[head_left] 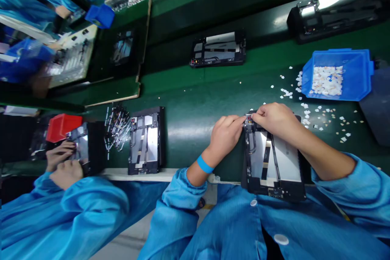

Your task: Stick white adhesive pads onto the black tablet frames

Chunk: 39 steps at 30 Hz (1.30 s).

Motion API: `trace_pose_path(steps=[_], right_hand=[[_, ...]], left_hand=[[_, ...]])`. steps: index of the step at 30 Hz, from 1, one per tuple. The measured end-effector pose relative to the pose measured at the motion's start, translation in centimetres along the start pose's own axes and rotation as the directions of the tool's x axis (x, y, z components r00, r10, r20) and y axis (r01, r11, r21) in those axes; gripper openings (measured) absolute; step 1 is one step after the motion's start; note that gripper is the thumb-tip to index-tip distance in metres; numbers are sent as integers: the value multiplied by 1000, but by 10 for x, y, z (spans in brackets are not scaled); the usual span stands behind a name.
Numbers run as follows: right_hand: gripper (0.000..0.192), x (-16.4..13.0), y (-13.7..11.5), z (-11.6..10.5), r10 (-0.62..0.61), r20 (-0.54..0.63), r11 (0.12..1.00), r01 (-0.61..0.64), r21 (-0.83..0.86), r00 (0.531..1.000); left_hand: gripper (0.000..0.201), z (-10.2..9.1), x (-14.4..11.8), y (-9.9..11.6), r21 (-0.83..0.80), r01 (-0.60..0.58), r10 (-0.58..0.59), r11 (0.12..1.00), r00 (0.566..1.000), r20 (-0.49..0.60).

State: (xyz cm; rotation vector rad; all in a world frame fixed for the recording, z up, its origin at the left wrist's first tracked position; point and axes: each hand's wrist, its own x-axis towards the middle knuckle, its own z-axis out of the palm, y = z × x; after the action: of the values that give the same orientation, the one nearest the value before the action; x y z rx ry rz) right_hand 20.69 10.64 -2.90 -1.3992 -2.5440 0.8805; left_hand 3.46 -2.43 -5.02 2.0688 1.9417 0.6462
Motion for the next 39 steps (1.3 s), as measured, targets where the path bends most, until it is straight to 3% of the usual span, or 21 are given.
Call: trace_pose_path(steps=[5, 12, 16, 19, 23, 29, 32, 39], right_hand=[[31, 0, 4, 8, -6, -61, 998, 2, -62, 998], [28, 0, 8, 8, -64, -20, 991, 61, -120, 998], [23, -13, 19, 9, -176, -47, 981, 171, -91, 983], [27, -29, 33, 13, -334, -123, 941, 323, -101, 935], [38, -41, 47, 21, -516, -117, 848, 487, -210, 849], [46, -39, 44, 18, -550, 0, 783, 516, -346, 835], [48, -37, 42, 13, -566, 48, 760, 544, -356, 823], [42, -38, 54, 13, -660, 27, 726, 646, -235, 751]], left_hand=[[38, 6, 0, -1, 98, -76, 71, 992, 996, 52], [38, 0, 3, 2, 253, -145, 121, 957, 987, 108], [37, -9, 7, 11, 298, -180, 127, 937, 974, 189], [36, -13, 11, 10, 282, -208, 149, 937, 965, 217], [33, -13, 14, -3, 140, -160, 137, 977, 978, 161], [40, -10, 5, -13, -30, -15, 13, 999, 999, -48], [38, -8, 1, -11, -25, -17, 16, 1000, 999, -46], [35, -5, -6, -5, 3, -21, 21, 1000, 1000, -14]])
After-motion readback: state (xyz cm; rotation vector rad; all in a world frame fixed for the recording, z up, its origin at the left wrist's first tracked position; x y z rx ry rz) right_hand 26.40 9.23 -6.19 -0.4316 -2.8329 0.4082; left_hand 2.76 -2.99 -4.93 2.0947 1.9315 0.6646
